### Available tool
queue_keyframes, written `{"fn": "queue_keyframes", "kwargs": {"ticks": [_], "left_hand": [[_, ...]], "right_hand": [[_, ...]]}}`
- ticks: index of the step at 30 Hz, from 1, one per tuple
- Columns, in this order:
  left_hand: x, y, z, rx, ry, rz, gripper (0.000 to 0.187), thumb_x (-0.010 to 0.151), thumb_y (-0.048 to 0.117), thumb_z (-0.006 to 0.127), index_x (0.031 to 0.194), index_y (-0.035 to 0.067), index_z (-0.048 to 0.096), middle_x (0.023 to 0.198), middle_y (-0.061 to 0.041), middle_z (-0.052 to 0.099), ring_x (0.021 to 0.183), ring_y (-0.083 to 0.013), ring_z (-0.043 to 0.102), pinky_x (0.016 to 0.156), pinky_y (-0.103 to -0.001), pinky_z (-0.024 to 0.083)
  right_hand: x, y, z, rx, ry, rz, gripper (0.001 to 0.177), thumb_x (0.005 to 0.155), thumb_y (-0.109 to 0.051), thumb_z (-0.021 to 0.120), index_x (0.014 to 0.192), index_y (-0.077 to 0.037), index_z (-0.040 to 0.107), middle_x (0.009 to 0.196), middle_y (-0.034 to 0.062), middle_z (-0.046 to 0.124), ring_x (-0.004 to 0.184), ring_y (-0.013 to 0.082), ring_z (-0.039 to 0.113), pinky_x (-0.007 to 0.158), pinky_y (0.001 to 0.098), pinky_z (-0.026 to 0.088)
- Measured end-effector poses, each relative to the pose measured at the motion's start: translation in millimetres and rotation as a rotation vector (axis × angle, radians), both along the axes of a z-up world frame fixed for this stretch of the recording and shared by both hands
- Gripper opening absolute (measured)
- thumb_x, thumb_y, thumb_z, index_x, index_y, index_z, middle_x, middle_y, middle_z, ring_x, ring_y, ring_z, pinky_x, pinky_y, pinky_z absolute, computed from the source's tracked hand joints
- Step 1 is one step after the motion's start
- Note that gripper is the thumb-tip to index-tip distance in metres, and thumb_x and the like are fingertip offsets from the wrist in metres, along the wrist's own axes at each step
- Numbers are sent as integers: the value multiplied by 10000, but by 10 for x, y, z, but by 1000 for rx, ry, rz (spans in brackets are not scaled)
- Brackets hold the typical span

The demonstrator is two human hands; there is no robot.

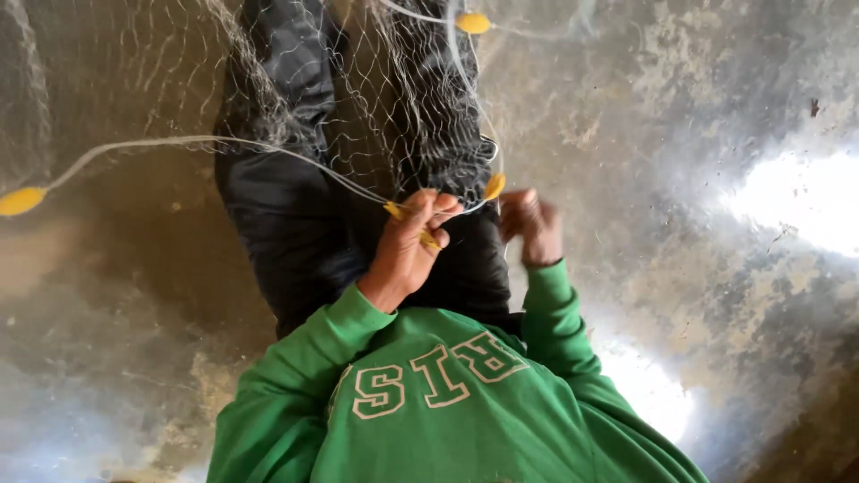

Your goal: The person repairs a fishing net by cutting sections of the net with scissors while holding the net and a stick, then spreading and shifting the net by hand.

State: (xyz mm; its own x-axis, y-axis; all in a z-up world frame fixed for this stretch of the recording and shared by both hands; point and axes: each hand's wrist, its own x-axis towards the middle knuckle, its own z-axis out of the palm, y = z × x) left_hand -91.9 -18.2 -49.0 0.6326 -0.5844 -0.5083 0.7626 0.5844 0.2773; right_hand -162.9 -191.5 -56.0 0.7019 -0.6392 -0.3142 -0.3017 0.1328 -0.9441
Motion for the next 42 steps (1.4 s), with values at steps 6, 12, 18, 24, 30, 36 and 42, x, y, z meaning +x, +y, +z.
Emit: {"fn": "queue_keyframes", "kwargs": {"ticks": [6, 12, 18, 24, 30, 36, 42], "left_hand": [[-26, -287, 243, 125, -178, -128, 173, 849, 250, 558, 918, 102, 614, 911, -112, 662, 620, -113, 601, 374, -122, 353], [116, 24, 219, 157, -167, 38, 79, 848, 153, 578, 903, 99, 595, 1021, -144, 630, 895, -205, 635, 371, -111, 295], [271, 306, 248, 137, -128, 222, 42, 850, 88, 551, 838, 67, 516, 931, -125, 634, 795, -214, 660, 302, -101, 275], [31, 476, -9, 881, -859, -313, 317, 757, 362, 682, 903, 82, 659, 786, -110, 660, 742, -240, 654, 473, -266, 493], [40, 540, -150, 970, -847, -558, 323, 760, 456, 633, 782, 135, 661, 623, -73, 632, 614, -236, 641, 486, -302, 477], [611, 478, 342, 632, -270, 387, 184, 761, 19, 523, 749, 170, 420, 755, -24, 510, 439, -10, 372, 335, -74, 225], [652, 663, 196, 395, -516, 566, 68, 845, 86, 577, 867, 101, 514, 936, -173, 595, 702, -239, 640, 308, -102, 245]], "right_hand": [[227, 388, 57, 684, -184, 78, 348, 854, -357, 485, 854, -15, 550, 659, 233, 576, 428, 351, 581, 341, 380, 485], [342, -149, -29, 783, -348, -92, 385, 880, -381, 430, 655, -76, 495, 665, 116, 508, 629, 320, 594, 467, 422, 529], [333, -783, 187, 763, -374, -82, 407, 897, -411, 403, 589, -145, 403, 554, 4, 384, 514, 167, 481, 428, 316, 461], [346, -1246, 188, 639, -373, -117, 432, 878, -452, 396, 596, -126, 428, 569, 63, 429, 558, 251, 550, 403, 323, 467], [336, -1656, 97, 660, -373, -171, 393, 846, -468, 443, 608, -156, 451, 566, 15, 396, 537, 217, 547, 419, 291, 466], [121, -1840, -25, 664, -408, -158, 401, 887, -445, 413, 603, -163, 425, 532, -21, 289, 499, 171, 475, 418, 266, 407], [97, -2067, -204, 643, -388, -209, 387, 878, -450, 447, 610, -170, 444, 537, -32, 304, 527, 158, 478, 440, 262, 407]]}}
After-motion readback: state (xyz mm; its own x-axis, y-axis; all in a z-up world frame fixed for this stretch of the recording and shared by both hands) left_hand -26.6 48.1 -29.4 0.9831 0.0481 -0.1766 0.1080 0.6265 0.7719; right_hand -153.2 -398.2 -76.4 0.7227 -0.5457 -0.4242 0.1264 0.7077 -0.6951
